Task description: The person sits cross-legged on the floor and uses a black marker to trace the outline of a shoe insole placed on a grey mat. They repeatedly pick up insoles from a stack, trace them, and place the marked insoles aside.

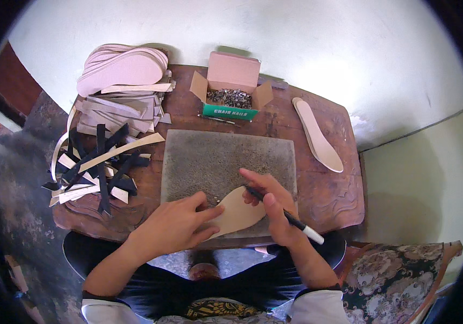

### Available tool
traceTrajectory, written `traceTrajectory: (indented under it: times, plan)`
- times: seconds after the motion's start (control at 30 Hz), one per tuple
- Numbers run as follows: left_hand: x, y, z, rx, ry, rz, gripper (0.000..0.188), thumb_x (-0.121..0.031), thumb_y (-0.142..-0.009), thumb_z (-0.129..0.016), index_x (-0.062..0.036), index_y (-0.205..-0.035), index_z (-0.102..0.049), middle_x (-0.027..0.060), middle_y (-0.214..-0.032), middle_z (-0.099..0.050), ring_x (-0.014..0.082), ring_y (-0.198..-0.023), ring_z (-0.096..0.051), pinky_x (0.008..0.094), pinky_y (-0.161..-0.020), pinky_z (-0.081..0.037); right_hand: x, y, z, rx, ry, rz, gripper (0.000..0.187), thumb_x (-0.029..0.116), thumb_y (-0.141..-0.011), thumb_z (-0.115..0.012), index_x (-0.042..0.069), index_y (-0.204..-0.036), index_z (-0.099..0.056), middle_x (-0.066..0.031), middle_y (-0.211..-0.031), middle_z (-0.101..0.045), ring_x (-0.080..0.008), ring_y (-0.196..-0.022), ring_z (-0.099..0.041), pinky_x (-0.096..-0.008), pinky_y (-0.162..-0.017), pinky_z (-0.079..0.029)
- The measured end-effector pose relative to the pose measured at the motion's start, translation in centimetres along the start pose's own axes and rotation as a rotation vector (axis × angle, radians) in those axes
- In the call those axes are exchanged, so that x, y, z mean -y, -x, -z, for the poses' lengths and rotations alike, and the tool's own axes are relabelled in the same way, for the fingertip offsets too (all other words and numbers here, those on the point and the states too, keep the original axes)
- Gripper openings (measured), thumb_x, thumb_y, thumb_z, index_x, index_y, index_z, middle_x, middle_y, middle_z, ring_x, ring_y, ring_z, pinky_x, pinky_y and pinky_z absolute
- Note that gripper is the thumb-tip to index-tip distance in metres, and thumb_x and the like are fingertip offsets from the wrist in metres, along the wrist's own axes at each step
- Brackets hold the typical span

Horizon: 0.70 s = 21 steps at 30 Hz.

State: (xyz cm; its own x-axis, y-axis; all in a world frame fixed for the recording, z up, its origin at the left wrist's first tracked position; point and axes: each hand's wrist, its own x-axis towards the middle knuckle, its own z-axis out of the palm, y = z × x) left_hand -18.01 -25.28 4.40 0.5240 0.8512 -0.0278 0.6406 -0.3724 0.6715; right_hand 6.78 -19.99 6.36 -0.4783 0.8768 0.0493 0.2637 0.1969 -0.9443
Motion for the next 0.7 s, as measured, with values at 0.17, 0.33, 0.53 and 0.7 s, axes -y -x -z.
traceTrajectory:
  times: [0.17, 0.33, 0.53, 0.7]
  plan:
    - [0.4, 0.4, -0.4, -0.085, -0.088, -0.062, 0.04, -0.032, -0.089, -0.077, -0.0157, -0.125, -0.07, 0.0074, -0.103, -0.06, 0.0287, -0.094, -0.066, 0.0428, -0.075, -0.057, -2.9, 0.0, -1.3, -0.031, -0.322, -0.152, 0.018, 0.006, -0.097, -0.063, 0.001, -0.114, -0.064, -0.0108, -0.113, -0.057, -0.0174, -0.105, -0.064, -0.0311, -0.088, -0.054]
    - [1.4, 0.3, -1.3, -0.204, -0.086, -0.142, 0.041, -0.035, -0.084, -0.081, -0.018, -0.121, -0.073, 0.0034, -0.098, -0.061, 0.0252, -0.087, -0.062, 0.0403, -0.072, -0.054, -4.7, -0.1, -1.1, 0.014, -0.201, 0.016, 0.023, -0.013, -0.083, -0.07, 0.001, -0.1, -0.061, -0.0098, -0.111, -0.058, -0.0166, -0.103, -0.064, -0.0307, -0.094, -0.055]
    - [2.2, 0.5, -1.5, -0.224, -0.151, -0.185, 0.038, -0.037, -0.086, -0.079, -0.0196, -0.119, -0.073, 0.0, -0.092, -0.056, 0.0189, -0.084, -0.057, 0.0369, -0.077, -0.041, -4.9, 0.7, -0.8, 0.006, -0.012, 0.041, 0.02, -0.005, -0.078, -0.077, 0.002, -0.091, -0.064, -0.0092, -0.096, -0.064, -0.0158, -0.089, -0.067, -0.0287, -0.076, -0.055]
    - [2.6, 0.4, -1.9, -0.233, -0.112, -0.172, 0.038, -0.039, -0.084, -0.08, -0.0204, -0.118, -0.075, -0.0016, -0.085, -0.053, 0.0181, -0.08, -0.054, 0.0369, -0.074, -0.037, -5.0, 0.3, -1.2, -0.065, 0.138, 0.198, 0.02, -0.001, -0.073, -0.081, 0.003, -0.083, -0.065, -0.0098, -0.082, -0.067, -0.0192, -0.074, -0.067, -0.0297, -0.067, -0.053]
